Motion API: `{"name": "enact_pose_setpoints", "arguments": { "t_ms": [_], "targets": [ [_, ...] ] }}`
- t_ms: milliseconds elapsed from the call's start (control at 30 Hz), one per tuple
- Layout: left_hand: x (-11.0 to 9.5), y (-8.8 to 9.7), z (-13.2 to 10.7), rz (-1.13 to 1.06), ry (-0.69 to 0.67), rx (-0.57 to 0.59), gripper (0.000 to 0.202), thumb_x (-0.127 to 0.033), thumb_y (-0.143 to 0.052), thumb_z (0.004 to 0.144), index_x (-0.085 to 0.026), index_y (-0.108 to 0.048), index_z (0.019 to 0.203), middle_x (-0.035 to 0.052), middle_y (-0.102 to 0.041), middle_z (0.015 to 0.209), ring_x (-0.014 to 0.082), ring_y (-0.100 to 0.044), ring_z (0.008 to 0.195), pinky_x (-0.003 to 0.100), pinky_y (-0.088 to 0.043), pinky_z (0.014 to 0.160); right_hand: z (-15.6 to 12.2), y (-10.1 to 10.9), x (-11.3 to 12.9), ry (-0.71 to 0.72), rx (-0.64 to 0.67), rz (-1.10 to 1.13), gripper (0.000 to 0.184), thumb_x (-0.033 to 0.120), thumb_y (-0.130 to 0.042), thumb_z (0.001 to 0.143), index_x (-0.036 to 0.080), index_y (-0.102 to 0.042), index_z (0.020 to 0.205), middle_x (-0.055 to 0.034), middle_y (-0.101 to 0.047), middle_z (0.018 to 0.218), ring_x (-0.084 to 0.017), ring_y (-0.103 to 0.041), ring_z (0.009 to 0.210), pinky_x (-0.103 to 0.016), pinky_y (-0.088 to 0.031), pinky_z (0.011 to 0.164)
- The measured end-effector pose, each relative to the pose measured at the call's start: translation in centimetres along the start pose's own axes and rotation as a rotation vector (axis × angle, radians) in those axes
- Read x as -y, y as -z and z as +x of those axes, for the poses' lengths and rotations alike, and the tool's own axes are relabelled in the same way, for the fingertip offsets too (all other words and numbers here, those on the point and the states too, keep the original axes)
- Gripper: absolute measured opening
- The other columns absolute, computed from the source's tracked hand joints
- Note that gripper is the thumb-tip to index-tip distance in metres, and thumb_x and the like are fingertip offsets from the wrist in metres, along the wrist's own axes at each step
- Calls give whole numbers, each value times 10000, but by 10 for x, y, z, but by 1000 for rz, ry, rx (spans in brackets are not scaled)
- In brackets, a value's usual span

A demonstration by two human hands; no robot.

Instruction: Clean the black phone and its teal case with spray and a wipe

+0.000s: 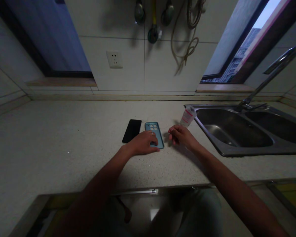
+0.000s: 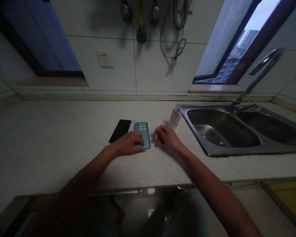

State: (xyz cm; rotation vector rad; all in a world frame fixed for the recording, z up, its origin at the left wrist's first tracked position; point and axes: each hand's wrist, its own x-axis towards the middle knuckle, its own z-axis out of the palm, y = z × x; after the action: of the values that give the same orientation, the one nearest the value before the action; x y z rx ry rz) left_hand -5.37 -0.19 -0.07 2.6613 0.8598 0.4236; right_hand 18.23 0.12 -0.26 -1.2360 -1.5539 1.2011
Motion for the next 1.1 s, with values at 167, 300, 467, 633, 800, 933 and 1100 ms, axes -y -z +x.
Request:
{"name": "enact_pose_setpoints", "arguments": {
  "t_ms": [167,300,467,633,800,933,1100],
  "targets": [
    [4,2,-1,-37,29,14,206,-389,-729,846,-185,-736,868,63,-707,920,221,-639,933,365,-455,892,1,-2,-3,-129,105,78,261,420,-660,818,186,-552,772,0,-665,611,-89,-562,408,-181,-365,364],
    [8,1,-3,-58,40,7,222,-404,-734,839,-186,-734,879,62,-701,927,217,-641,929,361,-460,882,-1,-2,-2,-173,182,131,265,410,-684,819,190,-546,772,4,-663,596,-92,-567,412,-183,-378,368],
    [8,3,-2,-54,70,25,285,-460,-758,810,-185,-732,879,65,-695,918,220,-637,907,358,-460,853,-5,-3,0,-179,269,179,345,481,-716,806,190,-539,752,19,-630,564,-82,-533,400,-189,-368,373],
    [5,5,-3,-55,80,27,291,-472,-747,817,-190,-730,886,61,-689,930,215,-633,924,349,-454,866,-8,-4,4,-207,310,250,385,502,-747,785,190,-528,731,31,-602,547,-70,-502,401,-180,-325,379],
    [4,5,-3,-43,90,38,306,-483,-735,828,-187,-732,906,63,-691,943,216,-631,931,345,-452,859,-10,-4,7,-229,355,318,376,475,-769,767,185,-531,729,36,-596,542,-66,-484,404,-180,-323,393],
    [3,7,-3,-33,76,30,317,-482,-720,843,-175,-733,918,68,-688,936,216,-629,921,349,-452,853,-11,-6,8,-234,361,334,387,483,-778,743,181,-535,727,37,-597,533,-60,-466,389,-177,-305,385],
    [2,7,-3,-21,72,32,329,-497,-698,856,-173,-730,903,74,-688,916,225,-632,911,354,-451,834,-13,-7,11,-211,369,341,369,496,-744,760,186,-546,738,36,-584,497,-66,-440,363,-184,-277,372]
  ]
}}
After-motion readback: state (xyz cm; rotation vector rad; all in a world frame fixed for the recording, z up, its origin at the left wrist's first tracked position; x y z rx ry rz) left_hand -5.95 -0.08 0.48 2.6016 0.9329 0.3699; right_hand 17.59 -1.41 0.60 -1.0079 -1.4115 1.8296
